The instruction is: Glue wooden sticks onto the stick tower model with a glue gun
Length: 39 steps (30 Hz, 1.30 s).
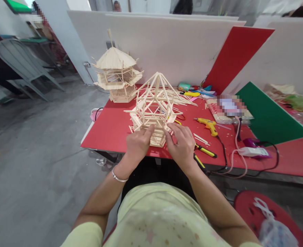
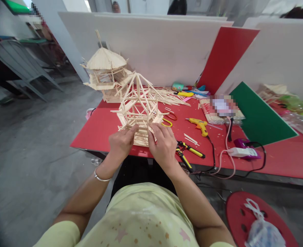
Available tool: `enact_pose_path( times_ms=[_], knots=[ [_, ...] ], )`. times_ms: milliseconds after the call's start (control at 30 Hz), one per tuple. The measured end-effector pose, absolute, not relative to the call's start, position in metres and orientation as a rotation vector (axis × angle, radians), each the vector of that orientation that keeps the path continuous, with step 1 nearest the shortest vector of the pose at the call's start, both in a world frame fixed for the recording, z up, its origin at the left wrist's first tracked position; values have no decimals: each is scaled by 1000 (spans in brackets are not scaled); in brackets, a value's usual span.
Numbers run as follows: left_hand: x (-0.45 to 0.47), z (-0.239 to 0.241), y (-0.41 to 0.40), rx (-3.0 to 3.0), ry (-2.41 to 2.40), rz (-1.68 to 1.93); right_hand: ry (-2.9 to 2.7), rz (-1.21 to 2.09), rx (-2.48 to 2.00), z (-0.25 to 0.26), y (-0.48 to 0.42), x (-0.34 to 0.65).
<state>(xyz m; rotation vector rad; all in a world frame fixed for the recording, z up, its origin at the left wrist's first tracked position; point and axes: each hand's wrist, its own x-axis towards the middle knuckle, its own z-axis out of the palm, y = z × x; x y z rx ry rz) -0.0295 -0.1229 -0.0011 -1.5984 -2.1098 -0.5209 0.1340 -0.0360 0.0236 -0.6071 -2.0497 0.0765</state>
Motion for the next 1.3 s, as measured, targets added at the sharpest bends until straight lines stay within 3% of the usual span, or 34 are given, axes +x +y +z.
enact_pose_path(
  times_ms=[533, 900, 1133, 1300],
  knots=[
    [-7, 60, -126, -1687, -2398, -193, -2070, 143, -689, 11, -43, 166],
    [-16, 48, -126, -1674, -2302, -168, -2104, 189, -808, -13, -36, 195],
    [-27, 30, -123, -1660, -2163, -204, -2201, 24, -1599, -34, 25, 268],
    [-31, 22, -123, -1615, -2060, -429, -2214, 53, -1747, -40, 69, 297]
  ],
)
